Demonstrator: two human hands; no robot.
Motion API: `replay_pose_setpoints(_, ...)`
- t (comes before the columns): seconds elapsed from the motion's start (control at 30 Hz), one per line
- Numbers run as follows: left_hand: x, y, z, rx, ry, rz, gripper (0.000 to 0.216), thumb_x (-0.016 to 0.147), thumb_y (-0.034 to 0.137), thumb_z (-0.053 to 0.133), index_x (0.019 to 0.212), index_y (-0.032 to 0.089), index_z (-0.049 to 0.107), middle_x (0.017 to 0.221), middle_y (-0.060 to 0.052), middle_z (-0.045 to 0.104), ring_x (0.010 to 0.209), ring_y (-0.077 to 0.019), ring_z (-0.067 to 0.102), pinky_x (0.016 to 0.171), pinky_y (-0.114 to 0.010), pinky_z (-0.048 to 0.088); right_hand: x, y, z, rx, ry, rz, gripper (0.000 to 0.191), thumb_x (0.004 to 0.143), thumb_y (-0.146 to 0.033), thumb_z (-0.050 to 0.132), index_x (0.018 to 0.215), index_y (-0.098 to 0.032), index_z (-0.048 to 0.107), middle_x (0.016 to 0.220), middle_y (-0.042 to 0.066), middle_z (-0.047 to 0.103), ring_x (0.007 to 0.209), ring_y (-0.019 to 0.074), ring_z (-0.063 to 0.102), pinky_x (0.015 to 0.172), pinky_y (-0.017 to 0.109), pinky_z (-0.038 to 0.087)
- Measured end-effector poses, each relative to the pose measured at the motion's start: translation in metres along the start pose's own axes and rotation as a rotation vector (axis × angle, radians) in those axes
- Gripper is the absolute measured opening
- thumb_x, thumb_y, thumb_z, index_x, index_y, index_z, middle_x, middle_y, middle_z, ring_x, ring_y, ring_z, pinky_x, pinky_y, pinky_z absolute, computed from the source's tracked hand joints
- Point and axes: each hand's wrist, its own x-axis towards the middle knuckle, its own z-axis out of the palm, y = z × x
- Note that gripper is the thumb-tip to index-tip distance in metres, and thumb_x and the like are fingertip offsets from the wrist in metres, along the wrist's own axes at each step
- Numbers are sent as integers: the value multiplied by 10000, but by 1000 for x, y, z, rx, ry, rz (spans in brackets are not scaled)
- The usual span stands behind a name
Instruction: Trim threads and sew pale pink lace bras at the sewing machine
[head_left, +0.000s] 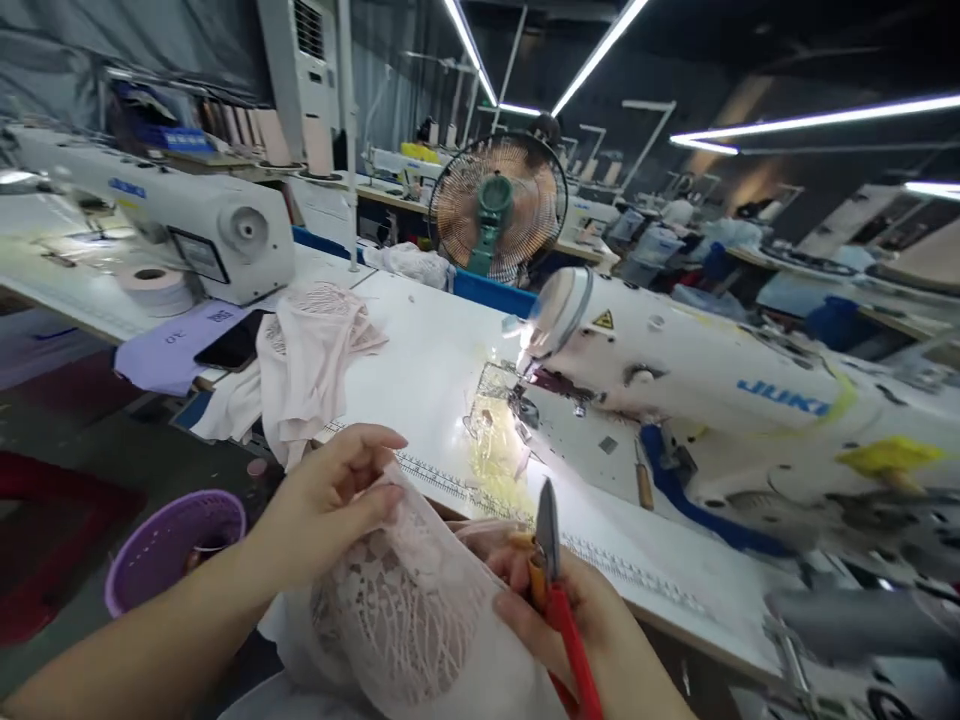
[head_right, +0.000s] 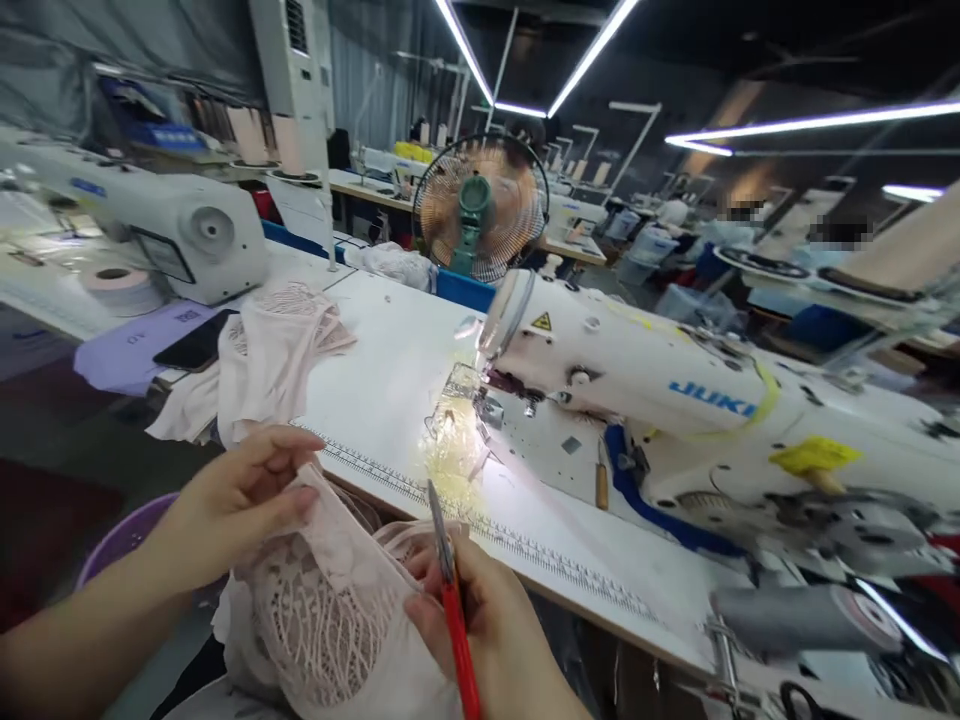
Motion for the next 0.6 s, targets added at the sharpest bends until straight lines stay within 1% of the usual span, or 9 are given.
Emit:
replay_pose_setpoints(0.07,-1,-3,8,-127,-34,5,278,809,216,585,1078,226,512,812,15,531,640,-92,544,553,-189,464,-6,8,2,78,-7,68,313,758,-422,665,690,-199,456,866,70,618,736,192,571,647,295,471)
replay_pose_setpoints(0.17,-3,-4,18,-177,-57,34,284,805,185,563,1078,215,492,824,14,503,647,-90,530,545,-193,456,-16,22,2,105,-18,119,337,748,-457,675,701,-195,469,863,74,602,750,198,565,667,309,473)
replay_pose_setpoints(0.23,-2,-3,25,-108,-92,112,295,812,169,537,1096,220,474,822,11,519,673,-101,542,576,-207,466,-20,29,-2,87,6,118,359,739,-480,677,704,-196,461,845,69,594,764,203,562,676,314,471)
replay_pose_setpoints(0.3,0,-2,32,18,-134,240,314,822,139,500,1119,231,460,837,6,546,693,-104,551,591,-203,465,-20,28,-8,48,35,108,356,746,-490,666,726,-200,462,848,70,603,759,201,564,671,316,475)
replay_pose_setpoints(0.37,4,-1,40,128,-177,389,350,829,104,453,1148,244,437,854,5,570,700,-99,563,593,-189,462,-17,17,-17,1,76,57,312,766,-454,662,756,-203,476,907,85,624,787,202,574,696,325,482)
replay_pose_setpoints(0.43,10,0,48,219,-214,492,385,832,77,419,1172,255,414,863,10,589,714,-99,580,619,-190,465,-11,-1,-24,-4,104,-61,247,785,-381,665,769,-205,493,957,92,639,827,202,584,740,337,484)
replay_pose_setpoints(0.5,16,1,55,284,-238,550,387,835,74,414,1174,258,405,856,15,603,722,-107,587,641,-201,464,-2,-20,-29,47,97,-202,199,794,-312,666,758,-208,500,937,79,646,841,195,590,754,335,481)
replay_pose_setpoints(0.53,18,2,57,302,-256,558,380,835,73,413,1166,259,408,853,17,608,727,-112,587,639,-204,460,3,-28,-31,66,80,-246,190,795,-288,667,747,-208,501,904,66,643,831,189,589,745,330,480)
replay_pose_setpoints(0.6,22,3,60,290,-306,561,370,831,65,409,1142,265,417,855,23,609,728,-114,583,623,-200,448,13,-40,-33,78,35,-264,188,789,-262,673,732,-209,502,846,40,624,769,168,576,701,316,474)
